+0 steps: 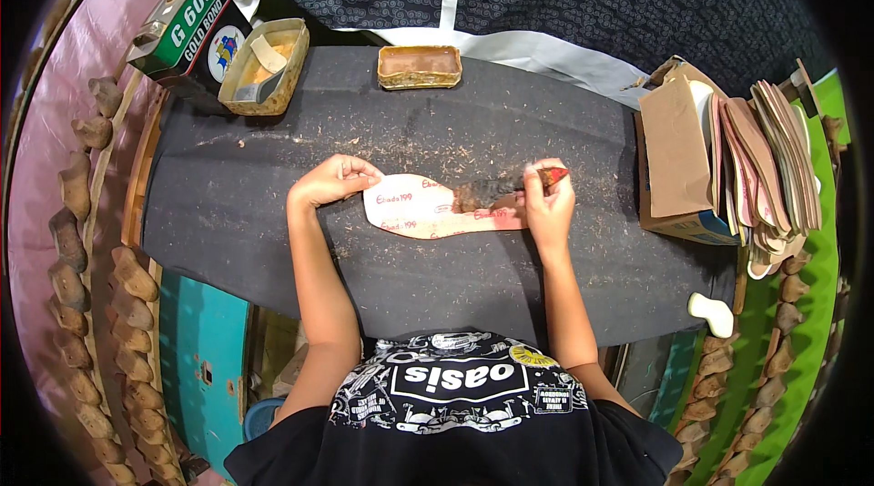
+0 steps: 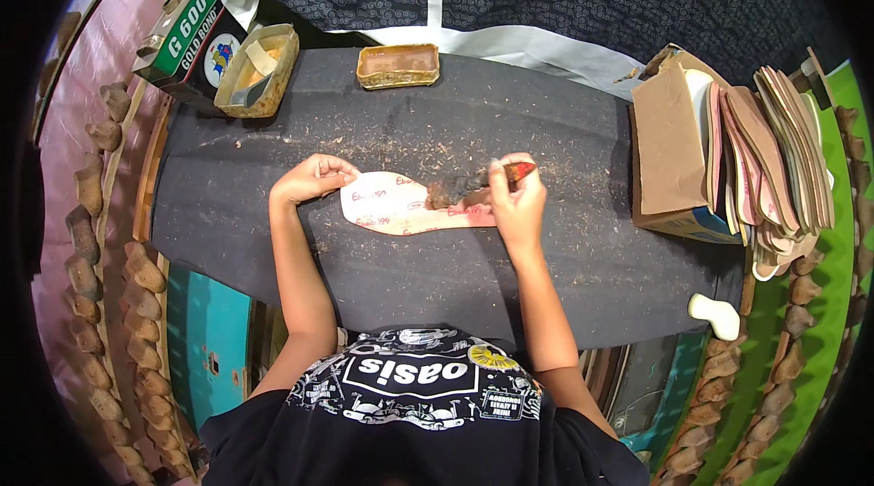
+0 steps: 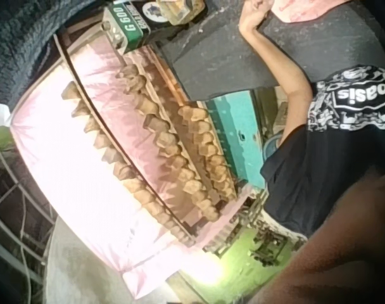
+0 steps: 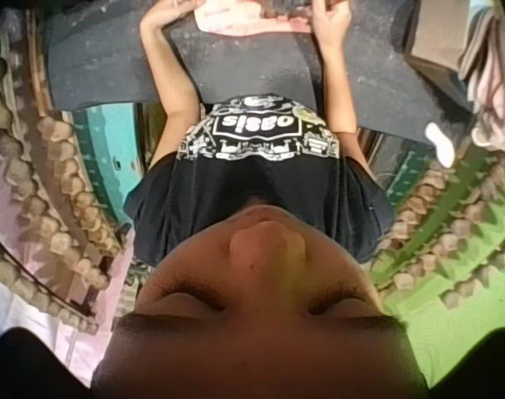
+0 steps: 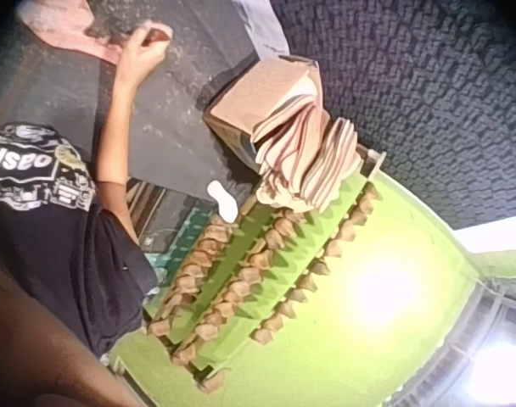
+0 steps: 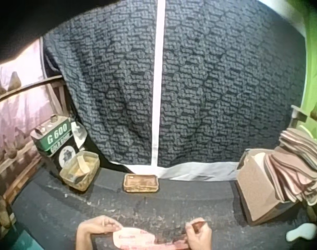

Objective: Apply glue to shoe sole components using a brush in a workshop setting.

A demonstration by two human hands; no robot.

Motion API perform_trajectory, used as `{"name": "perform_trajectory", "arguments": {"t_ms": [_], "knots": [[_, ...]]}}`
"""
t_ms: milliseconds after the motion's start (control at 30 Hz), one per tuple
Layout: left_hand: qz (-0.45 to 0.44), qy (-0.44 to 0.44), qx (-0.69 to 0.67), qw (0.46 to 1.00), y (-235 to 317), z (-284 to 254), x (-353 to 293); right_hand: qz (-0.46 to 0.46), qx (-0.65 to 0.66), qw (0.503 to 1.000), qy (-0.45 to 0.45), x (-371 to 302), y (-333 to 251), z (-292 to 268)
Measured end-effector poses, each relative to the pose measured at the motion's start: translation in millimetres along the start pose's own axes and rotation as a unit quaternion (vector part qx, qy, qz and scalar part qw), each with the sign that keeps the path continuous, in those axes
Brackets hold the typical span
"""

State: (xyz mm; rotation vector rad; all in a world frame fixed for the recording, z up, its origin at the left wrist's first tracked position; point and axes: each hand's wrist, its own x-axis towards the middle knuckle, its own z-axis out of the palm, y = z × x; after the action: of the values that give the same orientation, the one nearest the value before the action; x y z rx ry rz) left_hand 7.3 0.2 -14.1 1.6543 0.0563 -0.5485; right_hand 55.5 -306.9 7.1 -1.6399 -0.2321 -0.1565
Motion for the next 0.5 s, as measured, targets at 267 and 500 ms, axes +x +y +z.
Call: {"name": "perform_trajectory", "arguments": {"t_ms": [267, 500], "knots": [[0.015, 0.001, -0.008, 1.0, 0, 0, -1, 0.042, 0.027, 0.997, 0.051, 2, -6, -39], [0.014, 0.009, 0.01, 1.0, -1, 1, -1, 0.058, 0.083, 0.994, 0.035, -7, -22, -6]]}}
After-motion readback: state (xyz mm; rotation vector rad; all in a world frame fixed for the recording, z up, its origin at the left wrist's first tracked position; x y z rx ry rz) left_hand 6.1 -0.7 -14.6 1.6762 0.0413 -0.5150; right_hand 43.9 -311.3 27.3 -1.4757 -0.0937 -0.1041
